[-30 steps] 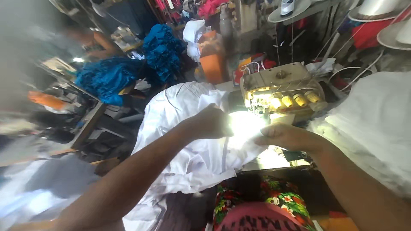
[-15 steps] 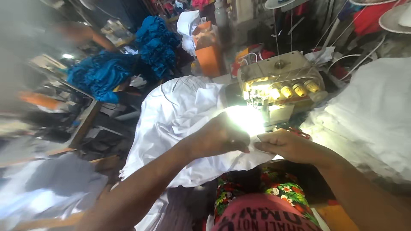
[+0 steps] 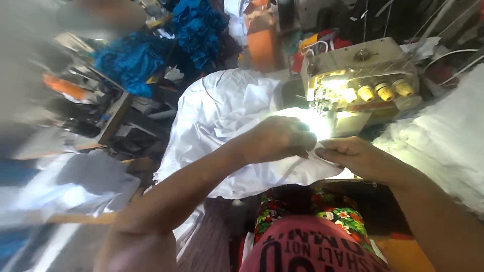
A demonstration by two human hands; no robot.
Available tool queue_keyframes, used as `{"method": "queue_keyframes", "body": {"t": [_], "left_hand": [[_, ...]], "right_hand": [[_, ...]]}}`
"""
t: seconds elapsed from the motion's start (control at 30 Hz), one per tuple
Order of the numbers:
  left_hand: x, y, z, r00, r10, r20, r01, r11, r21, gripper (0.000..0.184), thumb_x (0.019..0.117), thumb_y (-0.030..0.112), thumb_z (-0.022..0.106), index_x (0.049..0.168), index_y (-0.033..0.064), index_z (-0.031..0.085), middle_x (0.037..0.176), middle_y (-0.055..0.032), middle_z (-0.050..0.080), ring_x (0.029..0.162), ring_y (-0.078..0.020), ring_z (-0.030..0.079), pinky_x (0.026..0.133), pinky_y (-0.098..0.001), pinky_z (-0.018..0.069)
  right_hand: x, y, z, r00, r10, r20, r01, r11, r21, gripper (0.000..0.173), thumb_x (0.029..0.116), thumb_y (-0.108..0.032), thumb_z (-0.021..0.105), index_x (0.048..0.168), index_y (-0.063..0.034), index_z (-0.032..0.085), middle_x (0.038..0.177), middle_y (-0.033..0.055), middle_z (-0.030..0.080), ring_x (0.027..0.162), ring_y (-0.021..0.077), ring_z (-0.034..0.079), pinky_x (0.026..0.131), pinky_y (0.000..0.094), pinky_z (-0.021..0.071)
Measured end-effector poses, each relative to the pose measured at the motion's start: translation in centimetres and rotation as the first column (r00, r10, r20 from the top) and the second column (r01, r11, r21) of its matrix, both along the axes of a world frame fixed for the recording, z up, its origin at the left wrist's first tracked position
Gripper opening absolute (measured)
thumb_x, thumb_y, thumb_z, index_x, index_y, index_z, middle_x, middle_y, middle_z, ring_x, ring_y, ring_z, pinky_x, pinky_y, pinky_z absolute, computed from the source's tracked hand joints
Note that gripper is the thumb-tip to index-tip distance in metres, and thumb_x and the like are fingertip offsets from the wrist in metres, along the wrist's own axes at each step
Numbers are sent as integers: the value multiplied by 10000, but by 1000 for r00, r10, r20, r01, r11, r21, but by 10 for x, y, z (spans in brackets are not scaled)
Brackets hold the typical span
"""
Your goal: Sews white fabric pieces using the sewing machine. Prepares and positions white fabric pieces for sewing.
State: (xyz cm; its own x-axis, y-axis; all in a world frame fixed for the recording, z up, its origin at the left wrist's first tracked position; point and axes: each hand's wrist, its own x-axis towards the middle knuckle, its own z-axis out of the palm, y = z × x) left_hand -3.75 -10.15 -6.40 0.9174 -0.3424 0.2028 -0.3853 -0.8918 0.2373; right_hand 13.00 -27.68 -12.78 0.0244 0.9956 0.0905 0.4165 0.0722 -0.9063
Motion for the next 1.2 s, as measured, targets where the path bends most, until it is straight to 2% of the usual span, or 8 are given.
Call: {"method": "queue_keyframes", "body": {"t": [0.1, 0.27, 0.43, 0.53, 0.63, 0.83, 1.0, 1.2], "left_hand": [[-5, -9, -1, 1000, -3, -3, 2, 992, -130, 148, 967, 137, 658, 886, 47, 743, 802, -70, 651, 803, -189, 629, 717, -306, 495], [-16, -2, -22, 960, -22, 279, -7, 995, 103, 162, 996, 106, 595, 907, 51, 718, 850, -84, 686, 812, -200, 660, 711, -314, 525], [-12, 5, -23, 952, -13, 307, -20, 994, 103, 167, 1018, 87, 568, 954, 31, 711, 861, -123, 702, 808, -234, 677, 715, -324, 536], [-7, 5, -12, 968, 7, 252, -24, 997, 67, 170, 1011, 126, 599, 944, 29, 720, 849, -121, 697, 813, -245, 672, 706, -324, 531], [-4, 0, -8, 986, 19, 168, -10, 998, -57, 158, 986, 125, 634, 931, 21, 739, 829, -109, 696, 811, -224, 671, 707, -319, 522], [23, -7, 21, 978, 152, -145, -195, 914, -355, 146, 959, 125, 670, 968, -19, 685, 801, -85, 675, 752, -153, 646, 701, -348, 517], [54, 9, 52, 946, 38, -323, -193, 865, -463, 80, 937, 45, 686, 887, 23, 628, 737, 38, 571, 674, 13, 526, 639, -153, 432], [32, 3, 35, 968, 3, -252, -85, 945, -317, 102, 868, 69, 758, 879, -20, 709, 793, -96, 675, 731, -140, 629, 683, -305, 498]], "right_hand": [[-2, -2, -2, 1000, 13, 21, -13, 1000, 19, 197, 1044, -218, 550, 1025, -136, 728, 705, -104, 639, 618, -69, 554, 576, 134, 463], [-4, -2, -5, 998, 38, 56, -39, 999, 28, 274, 1064, -288, 508, 1040, -121, 723, 700, -103, 593, 651, -80, 528, 614, 141, 443], [-3, -1, -4, 999, -21, 46, 19, 998, 59, 241, 1053, -236, 527, 1045, -108, 731, 721, -84, 639, 650, -66, 566, 615, 146, 481], [-5, 4, -4, 997, -74, -8, 74, 991, 109, 179, 1024, -177, 554, 962, -127, 715, 703, -112, 639, 611, -82, 564, 563, 119, 479], [-9, 3, -5, 990, -130, -60, 136, 983, 122, 125, 993, -147, 615, 985, -140, 739, 730, -131, 672, 609, -96, 575, 552, 95, 482], [-3, 3, -3, 925, -273, -266, 298, 953, 59, 230, 959, 8, 555, 1008, -132, 730, 810, -129, 707, 690, -65, 636, 644, 142, 557], [8, 11, 11, 858, -289, -424, 354, 932, 81, 207, 1003, -39, 556, 964, -153, 724, 804, -104, 718, 682, -23, 667, 622, 162, 581], [-12, 0, 3, 879, -340, -335, 363, 932, 7, 144, 943, -59, 624, 902, -156, 721, 735, -99, 697, 618, -18, 627, 575, 164, 542]]}}
